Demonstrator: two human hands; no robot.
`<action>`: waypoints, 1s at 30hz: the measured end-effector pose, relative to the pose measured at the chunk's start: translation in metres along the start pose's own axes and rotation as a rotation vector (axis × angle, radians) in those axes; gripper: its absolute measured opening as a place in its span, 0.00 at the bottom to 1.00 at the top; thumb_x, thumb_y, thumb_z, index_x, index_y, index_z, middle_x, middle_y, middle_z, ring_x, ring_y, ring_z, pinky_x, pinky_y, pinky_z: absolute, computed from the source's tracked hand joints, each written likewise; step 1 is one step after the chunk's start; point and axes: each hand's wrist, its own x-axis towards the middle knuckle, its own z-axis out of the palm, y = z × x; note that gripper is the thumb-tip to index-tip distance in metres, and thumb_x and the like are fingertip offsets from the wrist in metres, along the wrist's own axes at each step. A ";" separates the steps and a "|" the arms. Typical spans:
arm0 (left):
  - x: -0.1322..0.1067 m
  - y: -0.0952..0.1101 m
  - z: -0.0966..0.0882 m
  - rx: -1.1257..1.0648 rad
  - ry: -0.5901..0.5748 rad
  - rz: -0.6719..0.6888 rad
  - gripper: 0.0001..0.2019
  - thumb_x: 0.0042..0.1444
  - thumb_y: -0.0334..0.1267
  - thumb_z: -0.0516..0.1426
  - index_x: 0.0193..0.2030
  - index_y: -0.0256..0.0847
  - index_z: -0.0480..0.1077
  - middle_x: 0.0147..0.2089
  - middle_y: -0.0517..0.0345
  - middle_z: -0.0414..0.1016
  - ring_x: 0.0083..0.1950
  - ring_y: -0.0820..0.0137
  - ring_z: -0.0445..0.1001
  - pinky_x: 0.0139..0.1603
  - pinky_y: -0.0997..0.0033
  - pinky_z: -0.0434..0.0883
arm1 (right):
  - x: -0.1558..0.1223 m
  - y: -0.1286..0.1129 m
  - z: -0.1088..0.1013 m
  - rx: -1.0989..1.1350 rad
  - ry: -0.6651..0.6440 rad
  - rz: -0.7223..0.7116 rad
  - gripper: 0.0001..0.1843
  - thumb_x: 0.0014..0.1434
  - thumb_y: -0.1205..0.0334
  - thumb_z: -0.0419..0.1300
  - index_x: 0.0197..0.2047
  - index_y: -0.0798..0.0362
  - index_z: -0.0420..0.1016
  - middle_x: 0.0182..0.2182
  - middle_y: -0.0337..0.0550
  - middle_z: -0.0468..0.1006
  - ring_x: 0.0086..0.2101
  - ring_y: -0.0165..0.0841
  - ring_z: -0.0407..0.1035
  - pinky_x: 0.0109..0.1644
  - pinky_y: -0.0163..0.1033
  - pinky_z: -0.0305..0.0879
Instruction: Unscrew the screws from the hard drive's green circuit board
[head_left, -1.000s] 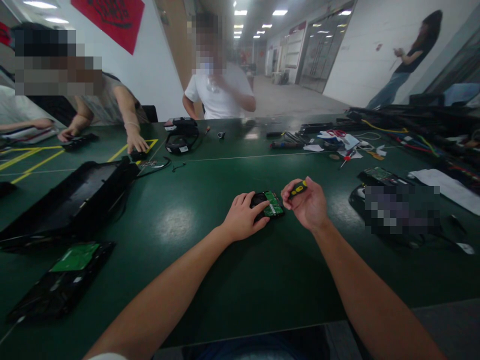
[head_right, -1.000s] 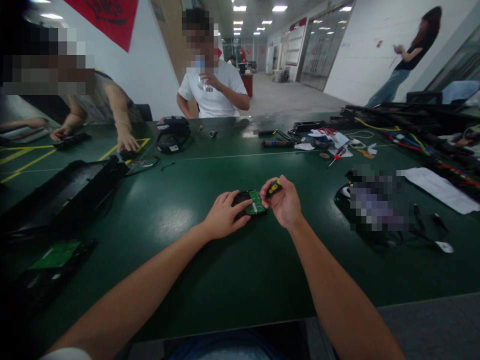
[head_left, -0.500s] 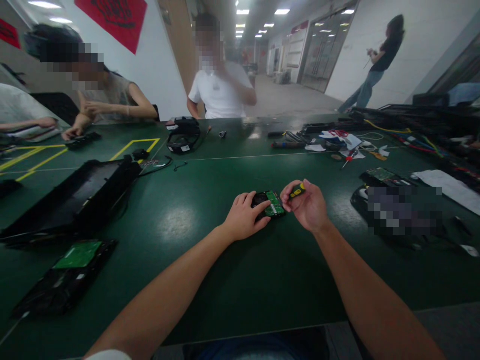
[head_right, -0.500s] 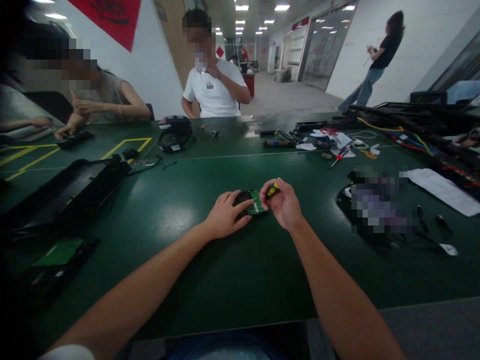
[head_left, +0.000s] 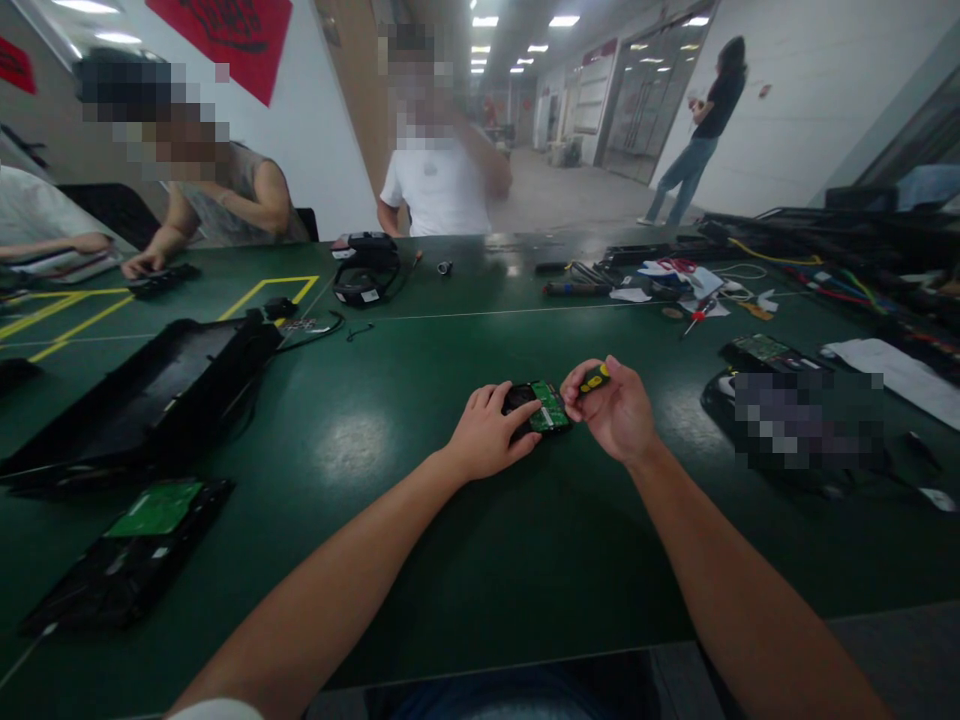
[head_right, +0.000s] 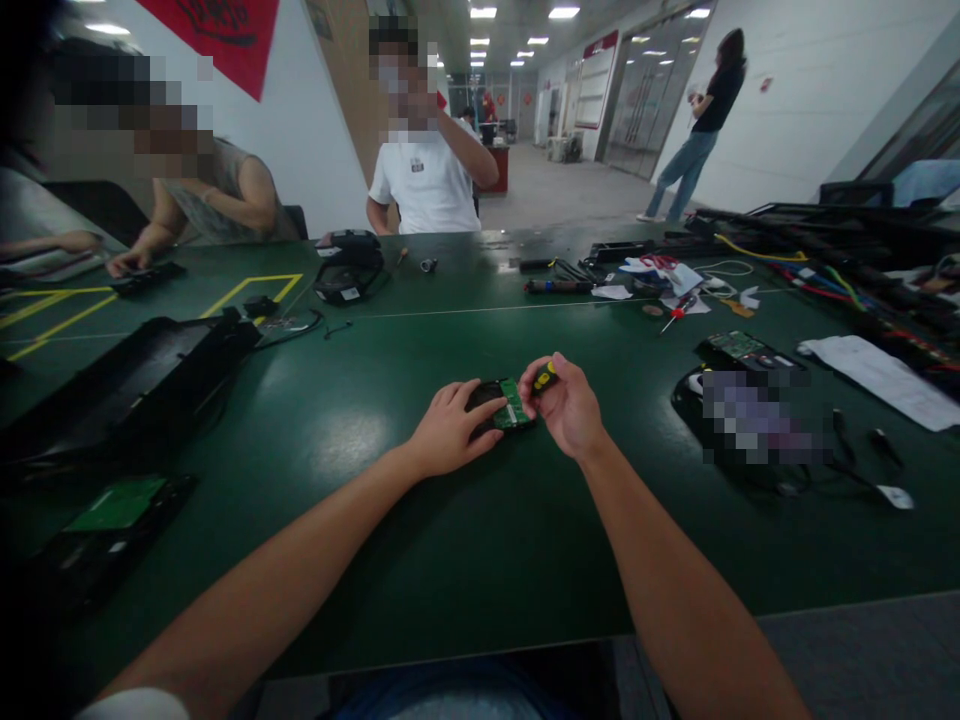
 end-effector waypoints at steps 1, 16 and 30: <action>0.000 0.000 0.000 -0.001 0.000 -0.001 0.29 0.69 0.58 0.54 0.74 0.56 0.67 0.75 0.42 0.59 0.73 0.41 0.58 0.71 0.36 0.60 | 0.000 0.000 0.000 -0.001 0.007 0.001 0.25 0.66 0.35 0.59 0.32 0.48 0.77 0.28 0.43 0.72 0.28 0.35 0.65 0.25 0.37 0.60; -0.001 -0.001 0.001 -0.017 0.011 -0.008 0.29 0.69 0.59 0.54 0.74 0.56 0.68 0.75 0.43 0.59 0.73 0.42 0.58 0.71 0.35 0.60 | 0.012 -0.007 -0.002 -0.022 0.007 0.043 0.25 0.65 0.35 0.59 0.32 0.49 0.76 0.26 0.42 0.72 0.26 0.34 0.65 0.23 0.36 0.58; 0.000 -0.001 0.000 -0.021 0.014 -0.001 0.29 0.69 0.59 0.53 0.73 0.55 0.69 0.75 0.43 0.59 0.73 0.41 0.58 0.71 0.35 0.60 | 0.023 -0.003 0.018 -0.095 0.088 0.022 0.21 0.58 0.41 0.71 0.35 0.49 0.74 0.30 0.39 0.75 0.29 0.31 0.70 0.19 0.31 0.51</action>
